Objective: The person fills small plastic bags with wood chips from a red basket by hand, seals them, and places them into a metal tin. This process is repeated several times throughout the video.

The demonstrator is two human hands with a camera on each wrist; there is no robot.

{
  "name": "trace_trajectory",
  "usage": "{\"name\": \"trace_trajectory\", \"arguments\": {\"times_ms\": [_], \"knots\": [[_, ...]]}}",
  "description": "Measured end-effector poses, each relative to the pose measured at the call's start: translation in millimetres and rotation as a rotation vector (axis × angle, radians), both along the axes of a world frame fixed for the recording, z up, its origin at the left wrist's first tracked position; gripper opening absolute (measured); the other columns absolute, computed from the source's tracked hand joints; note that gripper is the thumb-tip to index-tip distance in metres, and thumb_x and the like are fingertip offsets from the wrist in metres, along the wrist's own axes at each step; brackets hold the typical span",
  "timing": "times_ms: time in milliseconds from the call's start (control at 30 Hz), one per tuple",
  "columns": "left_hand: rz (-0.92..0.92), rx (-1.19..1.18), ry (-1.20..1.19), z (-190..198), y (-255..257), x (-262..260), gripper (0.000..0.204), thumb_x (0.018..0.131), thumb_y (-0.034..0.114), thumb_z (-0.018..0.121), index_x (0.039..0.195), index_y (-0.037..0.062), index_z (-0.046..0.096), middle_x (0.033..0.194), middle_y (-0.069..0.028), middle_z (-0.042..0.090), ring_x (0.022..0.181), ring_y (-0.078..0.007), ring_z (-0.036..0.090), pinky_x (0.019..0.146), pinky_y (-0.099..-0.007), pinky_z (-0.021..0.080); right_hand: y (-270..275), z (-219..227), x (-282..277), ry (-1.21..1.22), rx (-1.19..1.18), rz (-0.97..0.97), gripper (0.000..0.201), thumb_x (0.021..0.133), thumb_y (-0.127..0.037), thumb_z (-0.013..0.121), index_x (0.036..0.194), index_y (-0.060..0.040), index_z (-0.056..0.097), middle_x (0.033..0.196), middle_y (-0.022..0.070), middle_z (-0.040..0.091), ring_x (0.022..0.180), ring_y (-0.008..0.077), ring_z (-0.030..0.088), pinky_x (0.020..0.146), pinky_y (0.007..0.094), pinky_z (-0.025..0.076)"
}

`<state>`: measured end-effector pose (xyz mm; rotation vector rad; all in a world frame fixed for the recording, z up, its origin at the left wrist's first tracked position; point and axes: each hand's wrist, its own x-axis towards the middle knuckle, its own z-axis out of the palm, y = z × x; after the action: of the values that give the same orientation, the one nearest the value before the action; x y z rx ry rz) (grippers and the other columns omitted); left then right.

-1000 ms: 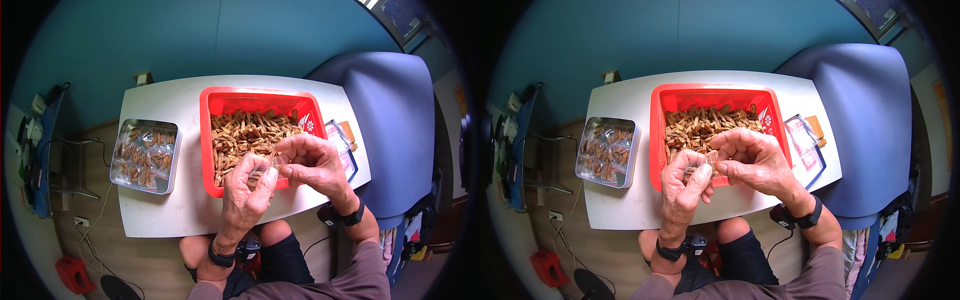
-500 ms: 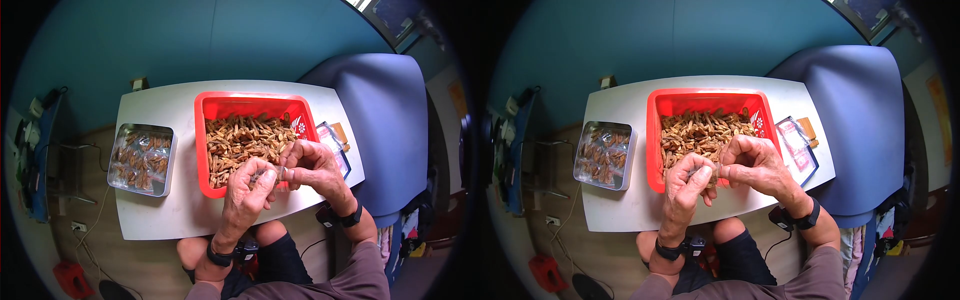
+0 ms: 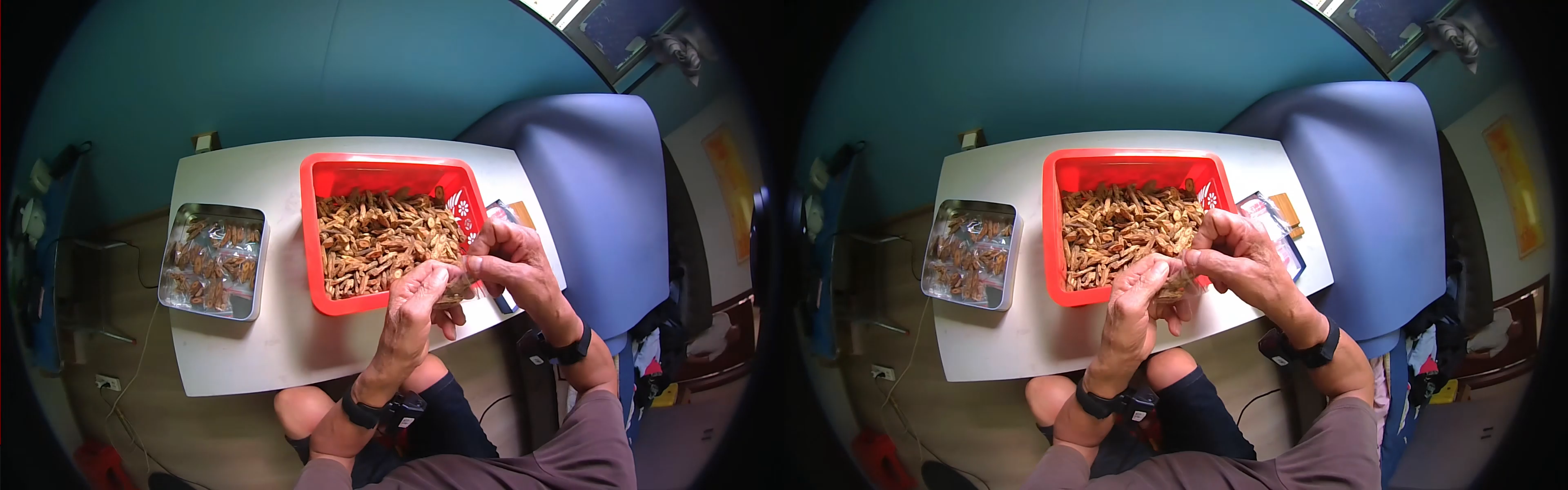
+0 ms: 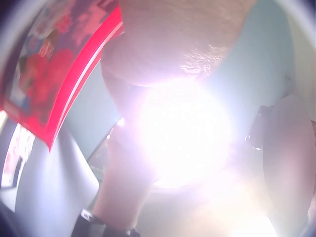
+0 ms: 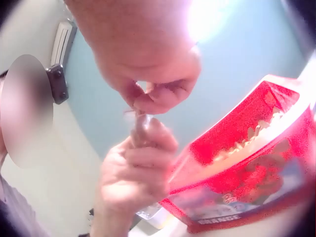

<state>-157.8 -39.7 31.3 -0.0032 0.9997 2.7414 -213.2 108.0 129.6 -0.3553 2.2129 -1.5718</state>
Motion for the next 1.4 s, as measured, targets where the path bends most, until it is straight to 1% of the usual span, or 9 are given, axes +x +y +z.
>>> {"name": "trace_trajectory", "arguments": {"times_ms": [133,267,567,667,733,867,1133,1233,1400], "knots": [[-0.012,0.075,-0.007,-3,5,1,0.025,0.098,0.021,0.053,0.109,-0.0002,0.060,0.090,-0.0119,0.069,0.061,-0.0134,0.062,0.046,-0.0224,0.050,6,-7,3,0.131,0.007,0.031,0.020,0.094,-0.013,0.071,0.083,-0.0074,0.055,0.075,-0.0051,0.057,0.061,0.0008,0.045,0.052,0.0193,0.036],[-0.004,0.038,0.056,-3,6,2,0.023,0.095,0.016,0.059,0.111,-0.0002,0.059,0.089,-0.0106,0.069,0.062,-0.0112,0.061,0.047,-0.0213,0.049,9,-2,9,0.126,0.063,-0.020,0.019,0.094,-0.013,0.070,0.084,-0.0077,0.055,0.076,-0.0038,0.059,0.058,0.0012,0.046,0.050,0.0194,0.037],[-0.112,-0.101,0.092,-2,3,3,0.016,0.092,0.018,0.067,0.100,0.0046,0.062,0.080,-0.0010,0.063,0.065,-0.0063,0.059,0.052,-0.0208,0.046,16,0,21,0.017,0.035,-0.034,0.016,0.096,-0.015,0.065,0.086,-0.0068,0.056,0.071,-0.0012,0.058,0.054,0.0035,0.049,0.046,0.0190,0.039],[-0.106,-0.055,0.068,-5,7,2,0.015,0.091,0.016,0.067,0.100,0.0049,0.063,0.079,-0.0013,0.064,0.064,-0.0070,0.060,0.051,-0.0215,0.047,21,-1,22,-0.011,0.029,-0.065,0.013,0.096,-0.013,0.064,0.087,-0.0066,0.056,0.071,-0.0009,0.058,0.054,0.0041,0.051,0.048,0.0195,0.040],[-0.156,0.123,0.038,-11,9,0,0.015,0.091,0.015,0.068,0.100,0.0050,0.063,0.078,-0.0015,0.064,0.064,-0.0078,0.060,0.051,-0.0217,0.047,22,1,22,-0.037,0.009,-0.048,0.017,0.093,-0.015,0.067,0.086,-0.0028,0.057,0.077,0.0040,0.063,0.056,0.0070,0.056,0.050,0.0207,0.043],[-0.168,0.160,-0.020,-12,9,-1,0.014,0.090,0.013,0.067,0.100,0.0048,0.063,0.077,-0.0028,0.065,0.062,-0.0088,0.060,0.049,-0.0217,0.047,23,-2,26,-0.037,0.012,-0.029,0.016,0.096,-0.016,0.067,0.088,-0.0056,0.057,0.074,-0.0002,0.061,0.059,0.0059,0.059,0.052,0.0192,0.045],[-0.200,0.114,0.057,-6,7,1,0.012,0.091,0.015,0.068,0.094,0.0047,0.062,0.069,-0.0018,0.059,0.051,-0.0074,0.050,0.043,-0.0211,0.037,33,-1,30,-0.056,-0.114,0.036,0.022,0.089,-0.011,0.076,0.098,-0.0019,0.059,0.082,0.0021,0.064,0.067,0.0075,0.062,0.060,0.0210,0.052],[-0.191,0.002,0.099,-8,5,0,0.013,0.091,0.016,0.068,0.091,0.0048,0.061,0.069,-0.0024,0.060,0.049,-0.0074,0.049,0.043,-0.0210,0.037,35,-5,30,-0.044,-0.127,0.060,0.025,0.088,-0.009,0.077,0.105,-0.0008,0.060,0.083,0.0019,0.065,0.069,0.0071,0.062,0.060,0.0208,0.052],[-0.227,-0.003,0.111,-8,3,-1,0.015,0.091,0.016,0.069,0.094,0.0028,0.063,0.071,-0.0028,0.061,0.053,-0.0069,0.053,0.045,-0.0208,0.042,31,3,35,-0.116,-0.073,-0.009,0.030,0.089,-0.008,0.075,0.114,-0.0004,0.062,0.082,0.0003,0.065,0.066,0.0052,0.061,0.059,0.0198,0.051]]}}
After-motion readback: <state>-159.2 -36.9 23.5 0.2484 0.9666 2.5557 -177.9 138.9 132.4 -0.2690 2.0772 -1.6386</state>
